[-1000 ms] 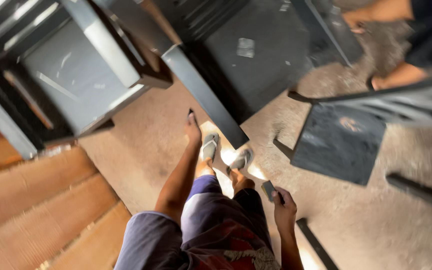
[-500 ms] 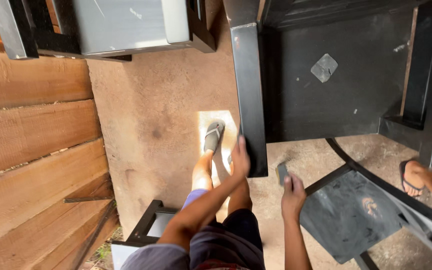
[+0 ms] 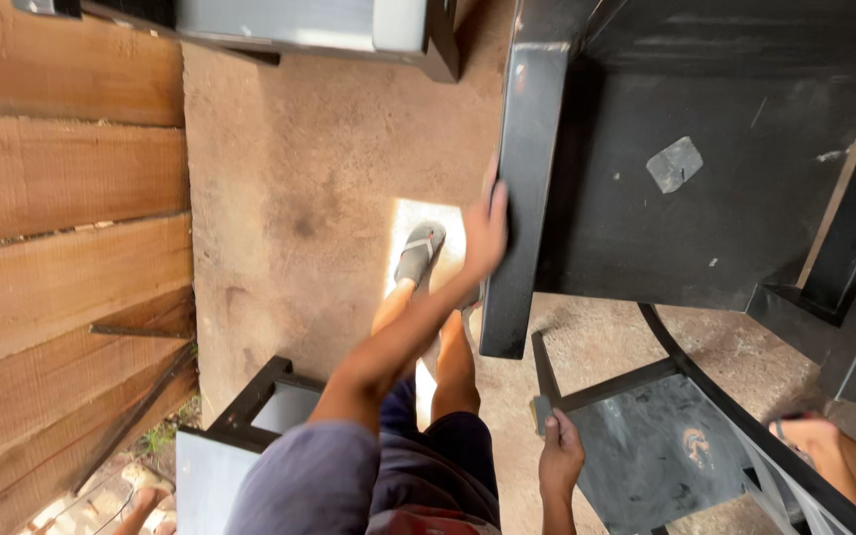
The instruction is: The person sands the surfaces and edges of black wooden chairs and tables using pieces of sandpaper by hand.
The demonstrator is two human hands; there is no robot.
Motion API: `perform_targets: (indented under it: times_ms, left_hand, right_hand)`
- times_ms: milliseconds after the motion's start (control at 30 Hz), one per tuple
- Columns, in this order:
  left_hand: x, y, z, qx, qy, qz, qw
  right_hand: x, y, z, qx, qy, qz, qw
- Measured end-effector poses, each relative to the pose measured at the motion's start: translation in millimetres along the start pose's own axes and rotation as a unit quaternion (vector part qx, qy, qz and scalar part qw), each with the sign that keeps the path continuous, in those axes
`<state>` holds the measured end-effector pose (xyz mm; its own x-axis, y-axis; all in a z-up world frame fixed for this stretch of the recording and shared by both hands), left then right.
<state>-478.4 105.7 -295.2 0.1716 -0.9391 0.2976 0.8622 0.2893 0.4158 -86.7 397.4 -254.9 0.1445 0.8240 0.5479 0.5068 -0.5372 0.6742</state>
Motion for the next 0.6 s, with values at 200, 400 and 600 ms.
perform_targets:
  times_ms: [200,400,600]
  left_hand:
    - [-5,-153,71,-0.163,0.140,0.088,0.973]
    - [4,-3,15,-0.131,0.023,0.045,0.990]
    - [4,-52,35,-0.137,0.072,0.090,0.984]
  right_hand:
    - [-29,17,9,-0.003,-0.015,-0.061,0.998]
    - [-22,24,-5,0.036,0.062,-0.060,0.996]
    - [-3,-17,-47,0.069,-0.007,-0.024,0.997]
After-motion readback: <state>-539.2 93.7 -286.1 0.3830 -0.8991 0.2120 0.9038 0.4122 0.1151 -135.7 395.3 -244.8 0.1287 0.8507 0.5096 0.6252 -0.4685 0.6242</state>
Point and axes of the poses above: each hand's wrist, its own y-axis away from the middle knuckle, its own x-axis out of the back of the hand, z = x × y, the point moved 10 cm from there along -y, towards the middle knuckle, and after that the axes turned 1 degree about z, right-handed, at the moved point
